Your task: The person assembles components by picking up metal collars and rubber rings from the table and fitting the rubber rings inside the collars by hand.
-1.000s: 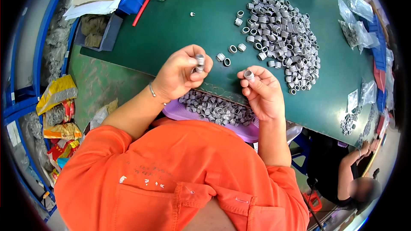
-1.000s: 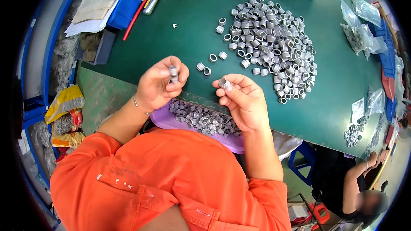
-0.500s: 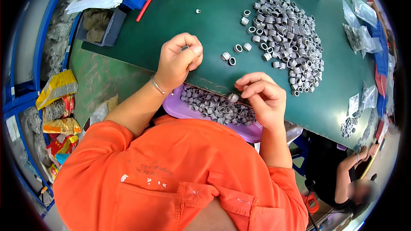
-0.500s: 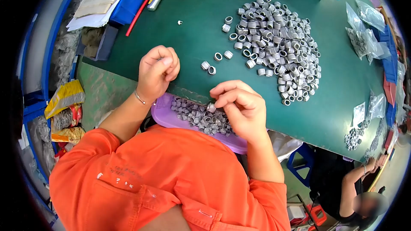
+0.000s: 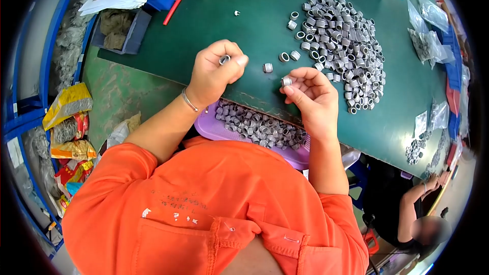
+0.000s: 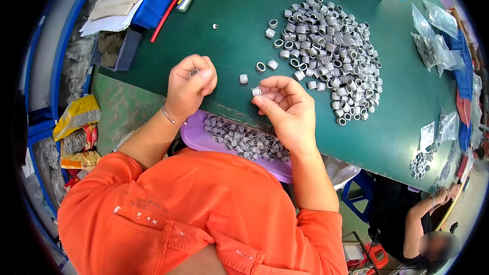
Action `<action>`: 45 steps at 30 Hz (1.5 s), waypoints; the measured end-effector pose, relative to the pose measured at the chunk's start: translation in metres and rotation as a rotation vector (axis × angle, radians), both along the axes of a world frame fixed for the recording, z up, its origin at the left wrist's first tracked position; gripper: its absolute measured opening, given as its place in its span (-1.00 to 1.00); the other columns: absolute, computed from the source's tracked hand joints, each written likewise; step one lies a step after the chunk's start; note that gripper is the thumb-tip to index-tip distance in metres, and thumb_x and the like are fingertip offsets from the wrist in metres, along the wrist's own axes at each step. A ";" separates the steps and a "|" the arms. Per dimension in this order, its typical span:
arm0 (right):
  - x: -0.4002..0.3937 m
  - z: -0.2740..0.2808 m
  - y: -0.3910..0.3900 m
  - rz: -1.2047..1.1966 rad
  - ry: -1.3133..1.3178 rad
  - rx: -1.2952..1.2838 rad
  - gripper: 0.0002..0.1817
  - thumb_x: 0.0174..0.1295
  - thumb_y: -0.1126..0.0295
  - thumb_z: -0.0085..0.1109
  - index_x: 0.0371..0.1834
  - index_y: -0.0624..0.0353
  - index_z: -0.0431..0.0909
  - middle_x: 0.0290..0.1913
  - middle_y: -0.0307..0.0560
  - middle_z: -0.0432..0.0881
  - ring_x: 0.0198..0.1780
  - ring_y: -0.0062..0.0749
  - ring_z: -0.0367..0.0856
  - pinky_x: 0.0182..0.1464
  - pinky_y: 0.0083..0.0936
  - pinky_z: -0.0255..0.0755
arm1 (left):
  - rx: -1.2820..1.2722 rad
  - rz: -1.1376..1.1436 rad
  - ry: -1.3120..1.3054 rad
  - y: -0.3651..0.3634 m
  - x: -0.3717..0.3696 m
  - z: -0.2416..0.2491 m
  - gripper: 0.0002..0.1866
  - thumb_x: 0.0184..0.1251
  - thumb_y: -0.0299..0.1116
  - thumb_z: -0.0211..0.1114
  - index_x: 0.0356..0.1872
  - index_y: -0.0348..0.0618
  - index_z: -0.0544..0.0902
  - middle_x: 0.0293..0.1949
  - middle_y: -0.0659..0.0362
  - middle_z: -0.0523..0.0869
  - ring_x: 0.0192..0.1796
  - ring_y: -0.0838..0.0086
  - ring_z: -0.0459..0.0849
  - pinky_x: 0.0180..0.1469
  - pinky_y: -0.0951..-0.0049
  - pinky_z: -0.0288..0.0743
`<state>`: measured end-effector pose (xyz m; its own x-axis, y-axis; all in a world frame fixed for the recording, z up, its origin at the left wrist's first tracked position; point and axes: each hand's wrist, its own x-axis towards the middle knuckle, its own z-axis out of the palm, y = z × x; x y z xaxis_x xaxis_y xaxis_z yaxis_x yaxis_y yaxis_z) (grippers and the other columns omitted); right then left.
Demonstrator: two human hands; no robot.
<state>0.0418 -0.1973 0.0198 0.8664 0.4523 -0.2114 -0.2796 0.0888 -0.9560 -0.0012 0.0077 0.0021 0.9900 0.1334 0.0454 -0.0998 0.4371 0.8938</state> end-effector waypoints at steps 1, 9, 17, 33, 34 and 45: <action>-0.001 -0.001 0.000 0.001 0.075 0.124 -0.76 0.10 0.71 0.18 -0.16 0.35 0.45 -0.25 -0.08 0.60 -0.29 -0.54 0.58 -0.25 -0.70 0.48 | 0.294 0.007 -0.062 -0.002 -0.001 0.001 -0.89 0.22 -0.51 0.21 -0.49 -0.23 0.50 -0.57 0.29 0.47 -0.57 0.66 0.39 -0.52 0.64 0.24; -0.014 -0.003 0.012 -0.019 -0.318 -0.008 -0.63 0.03 0.75 0.17 -0.08 0.29 0.36 -0.19 -0.08 0.56 -0.21 -0.52 0.56 -0.19 -0.63 0.48 | 0.915 -0.090 -0.212 -0.011 -0.001 0.005 -0.81 -0.09 -0.45 0.46 -0.39 -0.19 0.66 -0.50 0.19 0.60 -0.49 0.47 0.54 -0.45 0.52 0.40; -0.011 -0.002 0.016 -0.006 -0.317 0.036 -0.55 0.02 0.77 0.11 0.00 0.29 0.29 -0.15 -0.07 0.53 -0.21 -0.56 0.53 -0.16 -0.66 0.44 | 0.867 -0.007 -0.271 -0.012 0.000 0.000 -0.85 0.01 -0.42 0.44 -0.37 -0.17 0.68 -0.60 0.24 0.51 -0.59 0.57 0.39 -0.54 0.57 0.23; -0.009 0.001 0.015 0.010 -0.103 0.171 -0.75 0.09 0.74 0.17 -0.15 0.33 0.45 -0.17 -0.05 0.59 -0.17 -0.50 0.59 -0.10 -0.64 0.50 | 0.741 -0.049 -0.202 -0.011 -0.003 0.008 -0.74 -0.05 -0.55 0.44 -0.27 -0.21 0.64 -0.54 0.25 0.53 -0.53 0.63 0.42 -0.49 0.62 0.28; -0.009 -0.001 0.015 0.010 -0.103 0.171 -0.75 0.09 0.74 0.17 -0.15 0.33 0.45 -0.17 -0.05 0.59 -0.17 -0.50 0.59 -0.10 -0.64 0.50 | 0.719 -0.057 -0.148 -0.010 -0.004 0.007 -0.75 -0.05 -0.51 0.45 -0.28 -0.19 0.64 -0.53 0.25 0.53 -0.53 0.61 0.43 -0.48 0.61 0.29; -0.012 -0.004 0.014 -0.016 -0.121 0.277 -0.67 0.06 0.80 0.13 -0.16 0.26 0.33 -0.16 0.04 0.57 -0.14 -0.44 0.59 -0.10 -0.60 0.50 | 0.754 -0.036 -0.228 -0.011 -0.002 0.006 -0.84 -0.04 -0.50 0.44 -0.43 -0.16 0.62 -0.56 0.26 0.53 -0.56 0.57 0.42 -0.52 0.59 0.27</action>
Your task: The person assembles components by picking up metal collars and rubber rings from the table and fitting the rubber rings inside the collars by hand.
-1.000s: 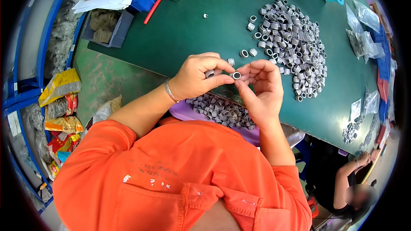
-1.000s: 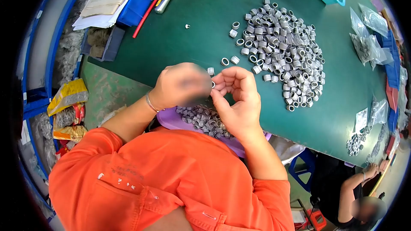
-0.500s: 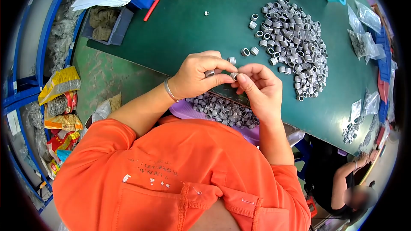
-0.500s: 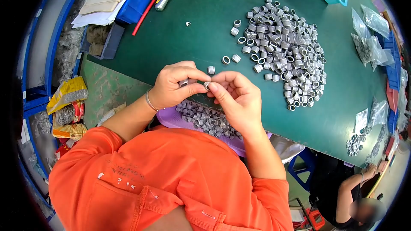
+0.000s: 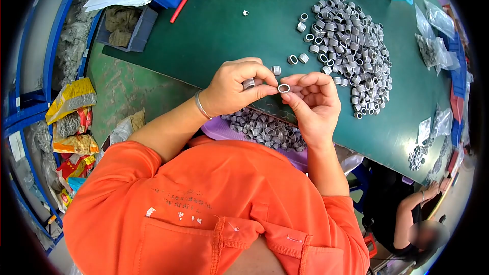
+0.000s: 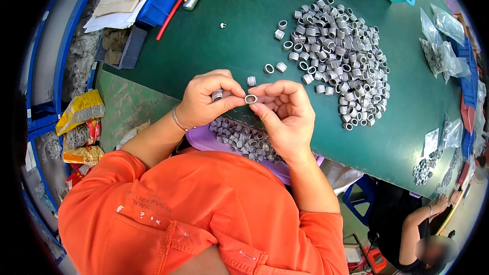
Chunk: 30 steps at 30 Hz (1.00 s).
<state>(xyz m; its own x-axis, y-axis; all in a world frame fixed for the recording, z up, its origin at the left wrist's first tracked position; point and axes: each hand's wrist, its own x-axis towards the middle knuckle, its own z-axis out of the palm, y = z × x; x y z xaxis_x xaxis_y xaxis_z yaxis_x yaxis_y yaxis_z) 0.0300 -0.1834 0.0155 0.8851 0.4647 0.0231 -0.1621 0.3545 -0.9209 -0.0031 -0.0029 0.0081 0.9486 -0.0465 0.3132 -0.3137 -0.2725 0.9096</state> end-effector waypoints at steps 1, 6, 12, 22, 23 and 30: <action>-0.001 0.000 -0.001 -0.001 0.001 -0.001 -0.67 0.06 0.80 0.13 -0.16 0.26 0.33 -0.16 0.04 0.57 -0.14 -0.44 0.59 -0.10 -0.60 0.50 | 0.003 -0.005 0.001 0.000 0.000 0.000 -0.85 -0.02 -0.51 0.43 -0.42 -0.16 0.63 -0.55 0.25 0.54 -0.55 0.59 0.43 -0.51 0.60 0.28; 0.011 0.017 -0.019 0.384 -0.378 -0.354 -0.77 -0.08 0.75 0.16 -0.34 0.24 0.54 -0.20 -0.13 0.59 -0.28 -0.54 0.55 -0.30 -0.67 0.41 | -0.161 0.090 0.113 0.006 -0.005 0.000 -0.93 0.15 -0.55 0.30 -0.36 -0.25 0.59 -0.46 0.29 0.55 -0.43 0.71 0.42 -0.40 0.67 0.28; 0.021 0.001 0.014 -0.056 -0.942 -0.740 -0.74 0.00 0.69 0.14 -0.19 0.25 0.53 -0.27 -0.01 0.50 -0.27 -0.08 0.48 -0.21 -0.35 0.42 | -0.219 0.143 0.080 0.003 -0.003 -0.002 -0.93 0.18 -0.52 0.29 -0.34 -0.24 0.58 -0.43 0.32 0.55 -0.41 0.73 0.41 -0.35 0.70 0.29; 0.017 0.003 -0.002 0.123 0.148 -0.194 -0.80 0.11 0.73 0.13 -0.17 0.39 0.49 -0.27 -0.06 0.63 -0.29 -0.53 0.60 -0.22 -0.64 0.53 | -0.199 0.144 0.077 0.003 -0.002 0.000 -0.93 0.16 -0.52 0.30 -0.36 -0.24 0.58 -0.44 0.31 0.56 -0.43 0.73 0.41 -0.39 0.69 0.28; 0.016 0.003 -0.003 0.129 0.196 -0.123 -0.79 0.11 0.74 0.13 -0.17 0.39 0.49 -0.26 -0.03 0.63 -0.27 -0.49 0.62 -0.21 -0.62 0.54 | -0.199 0.142 0.079 0.003 -0.003 0.001 -0.93 0.16 -0.52 0.30 -0.36 -0.24 0.58 -0.44 0.31 0.56 -0.43 0.73 0.41 -0.39 0.69 0.28; 0.008 -0.002 -0.003 0.100 0.063 -0.085 -0.80 0.06 0.75 0.17 -0.25 0.36 0.48 -0.25 -0.07 0.60 -0.21 -0.46 0.62 -0.16 -0.62 0.54 | 0.016 -0.049 0.002 0.004 -0.001 0.001 -0.89 0.01 -0.55 0.39 -0.41 -0.24 0.66 -0.54 0.24 0.57 -0.53 0.60 0.44 -0.50 0.60 0.26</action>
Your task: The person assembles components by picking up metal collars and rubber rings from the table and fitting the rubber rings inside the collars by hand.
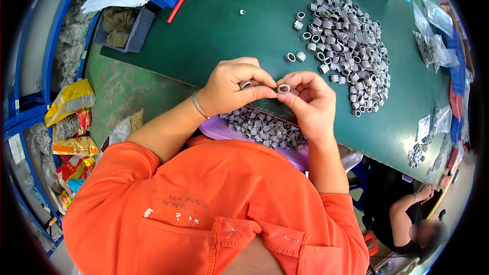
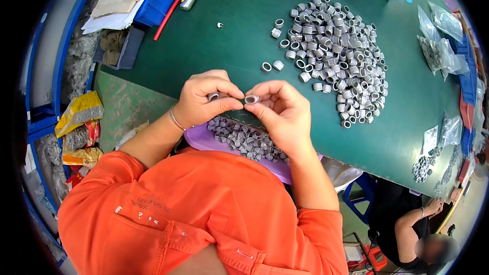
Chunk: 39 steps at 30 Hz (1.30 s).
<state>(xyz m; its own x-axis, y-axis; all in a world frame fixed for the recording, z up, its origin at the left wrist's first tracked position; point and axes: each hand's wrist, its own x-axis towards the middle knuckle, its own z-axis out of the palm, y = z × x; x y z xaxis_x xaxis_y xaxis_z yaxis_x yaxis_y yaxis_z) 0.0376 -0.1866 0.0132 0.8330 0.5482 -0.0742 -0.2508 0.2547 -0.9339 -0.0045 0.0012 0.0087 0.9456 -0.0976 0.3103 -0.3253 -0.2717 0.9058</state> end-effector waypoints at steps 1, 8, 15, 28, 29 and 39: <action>-0.003 0.000 0.001 -0.018 -0.142 -0.082 -0.81 0.01 0.73 0.22 -0.31 0.31 0.51 -0.29 -0.16 0.56 -0.28 -0.53 0.58 -0.24 -0.65 0.50 | 0.031 -0.023 -0.016 -0.001 0.000 0.001 -0.88 -0.01 -0.54 0.41 -0.41 -0.24 0.67 -0.55 0.23 0.57 -0.54 0.58 0.45 -0.51 0.59 0.26; 0.007 0.026 -0.012 0.286 -0.653 -0.521 -0.79 -0.09 0.61 0.30 -0.33 0.23 0.57 -0.39 -0.09 0.51 -0.36 -0.24 0.50 -0.33 -0.42 0.40 | -0.096 0.062 -0.007 0.000 0.001 -0.001 -0.94 0.13 -0.50 0.33 -0.44 -0.26 0.63 -0.56 0.22 0.56 -0.53 0.61 0.42 -0.50 0.62 0.25; 0.028 -0.001 0.013 -0.245 -1.061 -0.773 -0.79 -0.02 0.65 0.19 -0.27 0.25 0.54 -0.35 -0.02 0.48 -0.30 -0.14 0.48 -0.26 -0.35 0.38 | -0.062 0.084 -0.018 -0.001 0.000 -0.001 -0.93 0.14 -0.50 0.33 -0.45 -0.26 0.63 -0.55 0.21 0.57 -0.53 0.61 0.43 -0.48 0.62 0.27; 0.013 -0.005 0.013 0.029 -0.993 -0.593 -0.76 -0.06 0.60 0.23 -0.26 0.22 0.54 -0.32 -0.06 0.49 -0.29 -0.14 0.45 -0.23 -0.33 0.38 | -0.051 0.162 -0.030 -0.006 0.001 -0.002 -0.93 0.19 -0.52 0.27 -0.42 -0.27 0.55 -0.52 0.22 0.56 -0.49 0.61 0.44 -0.44 0.62 0.30; 0.013 -0.003 0.012 0.032 -0.995 -0.589 -0.76 -0.06 0.60 0.23 -0.26 0.22 0.54 -0.32 -0.06 0.49 -0.29 -0.14 0.45 -0.23 -0.33 0.38 | -0.049 0.167 -0.031 -0.006 0.001 -0.002 -0.93 0.19 -0.52 0.27 -0.42 -0.27 0.55 -0.52 0.22 0.56 -0.49 0.61 0.44 -0.44 0.62 0.30; 0.007 -0.006 0.021 -0.035 -1.104 -0.668 -0.73 -0.11 0.54 0.32 -0.28 0.22 0.52 -0.28 -0.09 0.51 -0.30 -0.15 0.46 -0.25 -0.35 0.39 | -0.087 0.218 -0.003 -0.007 0.000 -0.003 -0.91 0.18 -0.46 0.30 -0.43 -0.26 0.59 -0.47 0.19 0.64 -0.46 0.56 0.56 -0.40 0.59 0.43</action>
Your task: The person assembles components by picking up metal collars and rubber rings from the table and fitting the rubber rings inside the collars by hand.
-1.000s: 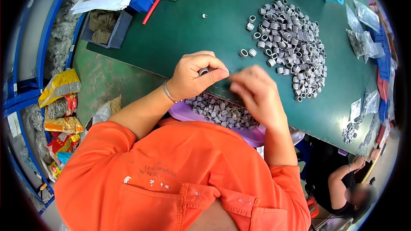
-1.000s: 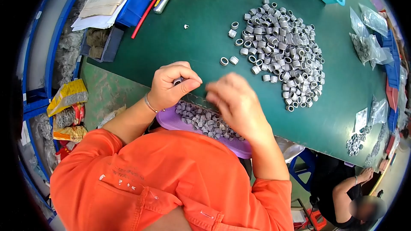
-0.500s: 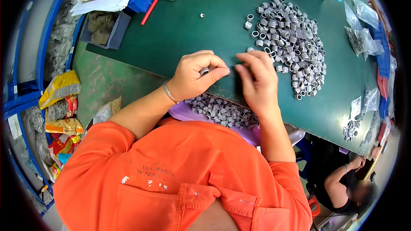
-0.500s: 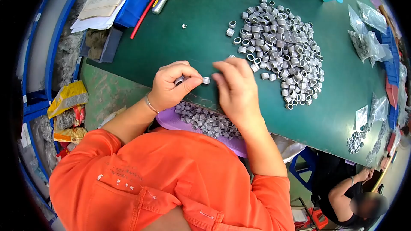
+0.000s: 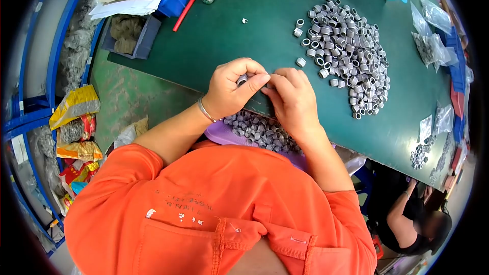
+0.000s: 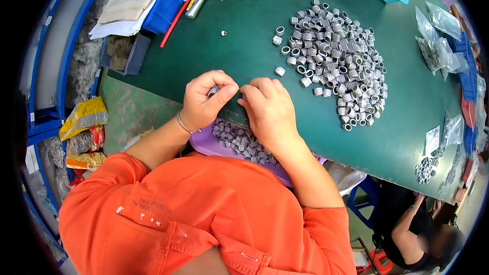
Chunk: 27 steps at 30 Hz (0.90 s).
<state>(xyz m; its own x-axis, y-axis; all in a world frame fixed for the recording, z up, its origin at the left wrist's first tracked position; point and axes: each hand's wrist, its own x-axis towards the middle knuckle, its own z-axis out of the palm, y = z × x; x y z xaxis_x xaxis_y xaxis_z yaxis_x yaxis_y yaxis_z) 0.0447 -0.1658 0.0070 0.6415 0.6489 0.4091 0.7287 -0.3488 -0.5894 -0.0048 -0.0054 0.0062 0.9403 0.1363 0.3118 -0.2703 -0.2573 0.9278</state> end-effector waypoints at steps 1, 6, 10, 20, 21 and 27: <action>0.000 0.000 -0.002 -0.006 0.156 0.107 -0.74 -0.10 0.56 0.32 -0.29 0.22 0.52 -0.28 -0.09 0.52 -0.32 -0.20 0.48 -0.27 -0.41 0.41 | 0.000 0.006 -0.007 0.001 0.000 0.000 -0.91 0.18 -0.46 0.30 -0.43 -0.26 0.59 -0.47 0.18 0.64 -0.46 0.56 0.56 -0.40 0.59 0.43; -0.006 0.001 -0.011 -0.030 0.856 0.595 -0.56 -0.07 0.76 0.26 -0.11 0.24 0.38 -0.20 -0.13 0.51 -0.24 -0.56 0.50 -0.24 -0.65 0.46 | 0.008 -0.035 0.019 0.002 0.000 0.002 -0.93 0.20 -0.50 0.26 -0.42 -0.26 0.56 -0.49 0.23 0.57 -0.45 0.62 0.47 -0.38 0.62 0.35; -0.008 0.001 -0.017 -0.030 0.803 0.635 -0.50 -0.08 0.79 0.25 -0.06 0.26 0.31 -0.17 -0.08 0.48 -0.21 -0.53 0.50 -0.21 -0.65 0.47 | 0.001 -0.017 0.009 0.000 0.000 0.001 -0.94 0.18 -0.51 0.28 -0.42 -0.26 0.57 -0.49 0.23 0.57 -0.48 0.63 0.46 -0.42 0.62 0.32; -0.012 -0.003 -0.016 -0.055 0.614 0.471 -0.50 -0.06 0.69 0.34 -0.07 0.28 0.29 -0.12 0.01 0.57 -0.19 -0.53 0.56 -0.23 -0.71 0.48 | 0.138 -0.177 -0.033 0.000 0.002 0.001 -0.89 0.07 -0.55 0.35 -0.35 -0.23 0.65 -0.56 0.22 0.56 -0.55 0.59 0.46 -0.50 0.61 0.29; -0.012 -0.002 -0.014 -0.062 0.608 0.532 -0.49 -0.05 0.71 0.33 -0.06 0.27 0.28 -0.12 0.01 0.56 -0.18 -0.52 0.56 -0.22 -0.70 0.49 | 0.138 -0.177 -0.033 0.000 0.002 0.001 -0.89 0.07 -0.55 0.35 -0.35 -0.23 0.65 -0.56 0.22 0.56 -0.55 0.59 0.46 -0.50 0.61 0.29; -0.013 -0.002 -0.014 -0.058 0.628 0.654 -0.43 -0.04 0.75 0.28 0.01 0.24 0.21 -0.16 -0.01 0.55 -0.17 -0.48 0.57 -0.18 -0.64 0.50 | 0.116 -0.153 -0.014 0.000 0.002 0.003 -0.92 0.09 -0.55 0.34 -0.38 -0.23 0.64 -0.57 0.22 0.55 -0.56 0.59 0.43 -0.53 0.60 0.24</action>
<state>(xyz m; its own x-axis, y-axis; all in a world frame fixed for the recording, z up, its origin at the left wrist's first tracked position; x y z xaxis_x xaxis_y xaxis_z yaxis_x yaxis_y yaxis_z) 0.0320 -0.1799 0.0047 0.8953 0.3698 0.2482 0.1979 0.1690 -0.9655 -0.0031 -0.0057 0.0093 0.9429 -0.0453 0.3300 -0.3268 -0.3170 0.8903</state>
